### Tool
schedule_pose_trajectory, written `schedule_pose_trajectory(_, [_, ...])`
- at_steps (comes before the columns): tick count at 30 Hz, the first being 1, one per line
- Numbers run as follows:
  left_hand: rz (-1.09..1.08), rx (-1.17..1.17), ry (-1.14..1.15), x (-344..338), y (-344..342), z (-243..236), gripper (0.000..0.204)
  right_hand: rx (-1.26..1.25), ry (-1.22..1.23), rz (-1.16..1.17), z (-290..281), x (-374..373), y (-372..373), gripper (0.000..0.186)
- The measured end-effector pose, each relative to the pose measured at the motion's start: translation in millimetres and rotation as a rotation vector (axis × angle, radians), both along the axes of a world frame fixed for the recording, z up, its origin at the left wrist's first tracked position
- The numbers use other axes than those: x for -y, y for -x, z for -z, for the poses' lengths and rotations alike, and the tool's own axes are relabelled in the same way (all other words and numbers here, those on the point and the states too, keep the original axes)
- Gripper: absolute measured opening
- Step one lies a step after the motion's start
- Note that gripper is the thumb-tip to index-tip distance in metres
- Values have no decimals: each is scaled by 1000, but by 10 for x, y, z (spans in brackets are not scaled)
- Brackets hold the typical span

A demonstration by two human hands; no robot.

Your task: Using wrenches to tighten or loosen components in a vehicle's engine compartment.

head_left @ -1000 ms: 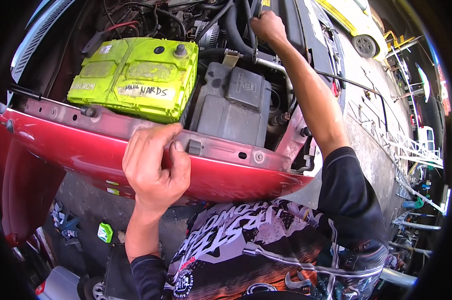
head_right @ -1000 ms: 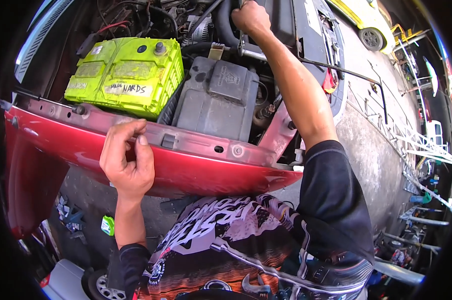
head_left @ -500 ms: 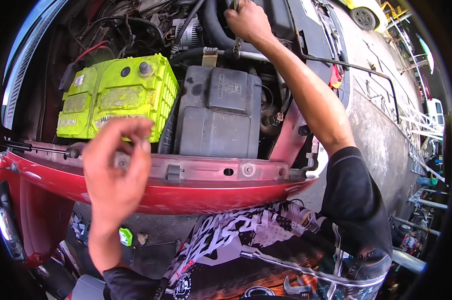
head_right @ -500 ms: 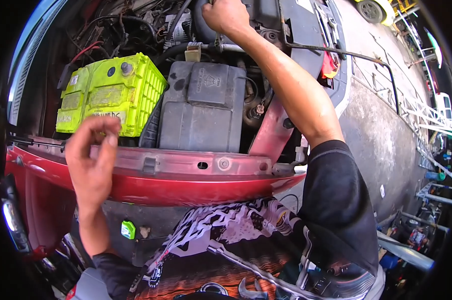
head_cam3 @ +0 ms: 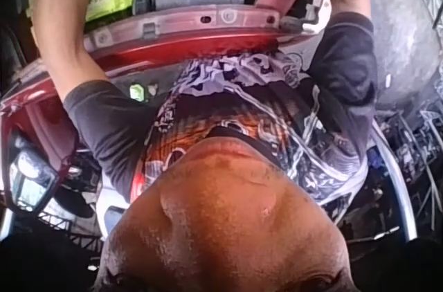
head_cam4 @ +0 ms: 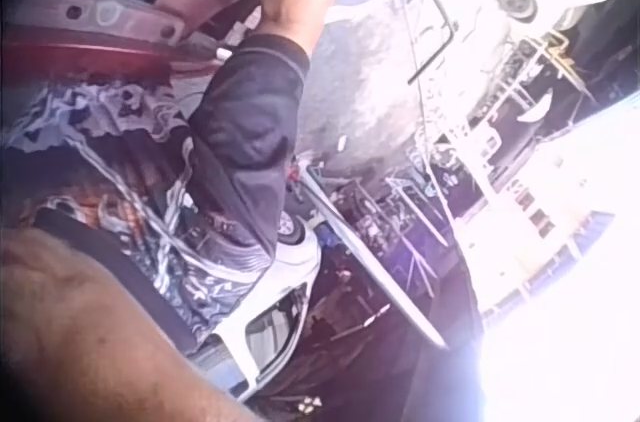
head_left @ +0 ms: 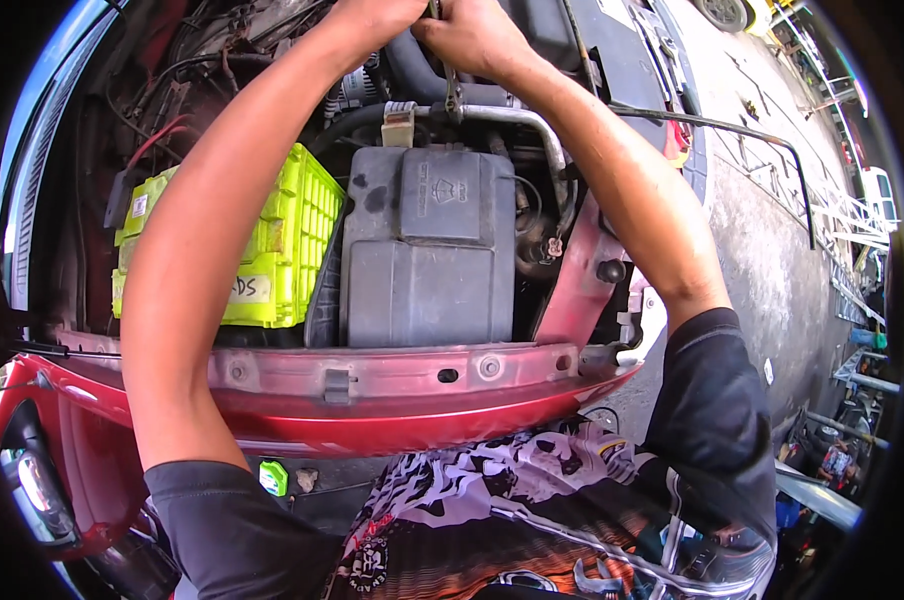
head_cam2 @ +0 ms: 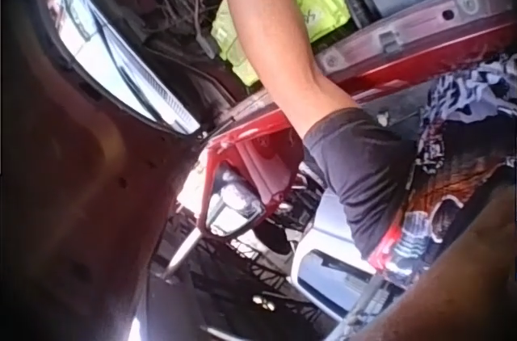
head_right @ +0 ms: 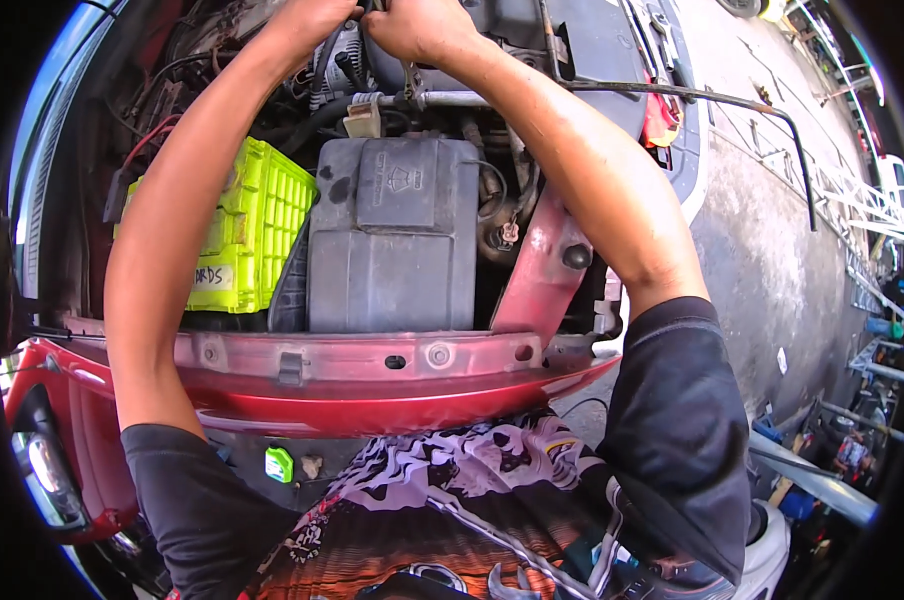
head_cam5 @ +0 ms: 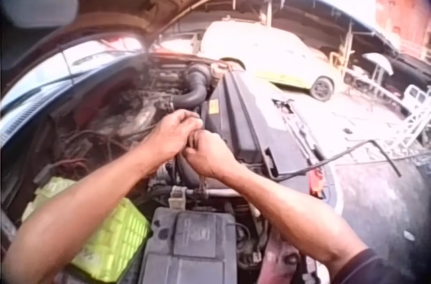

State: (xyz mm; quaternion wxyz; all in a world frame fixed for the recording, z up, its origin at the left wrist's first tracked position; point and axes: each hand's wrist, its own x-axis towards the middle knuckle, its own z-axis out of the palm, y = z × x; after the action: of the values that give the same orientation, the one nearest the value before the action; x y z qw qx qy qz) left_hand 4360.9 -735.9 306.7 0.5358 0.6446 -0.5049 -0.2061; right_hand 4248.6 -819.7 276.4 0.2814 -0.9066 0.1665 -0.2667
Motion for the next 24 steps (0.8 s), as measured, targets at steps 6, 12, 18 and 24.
schedule_pose_trajectory(6, [156, -668, -34, -325, -194, 171, 33, 135, -111, 144, -21, -124, 221, 21])
schedule_pose_trajectory(12, [290, 564, -658, -390, -423, 304, 42, -100, -521, 59, -264, -256, 336, 24])
schedule_pose_trajectory(18, [603, 592, -673, -169, -348, 598, 34, -51, -368, -36, 66, -181, 409, 27])
schedule_pose_trajectory(24, [636, 654, -578, -110, -297, 738, 38, 15, -380, 38, 228, -151, 502, 25])
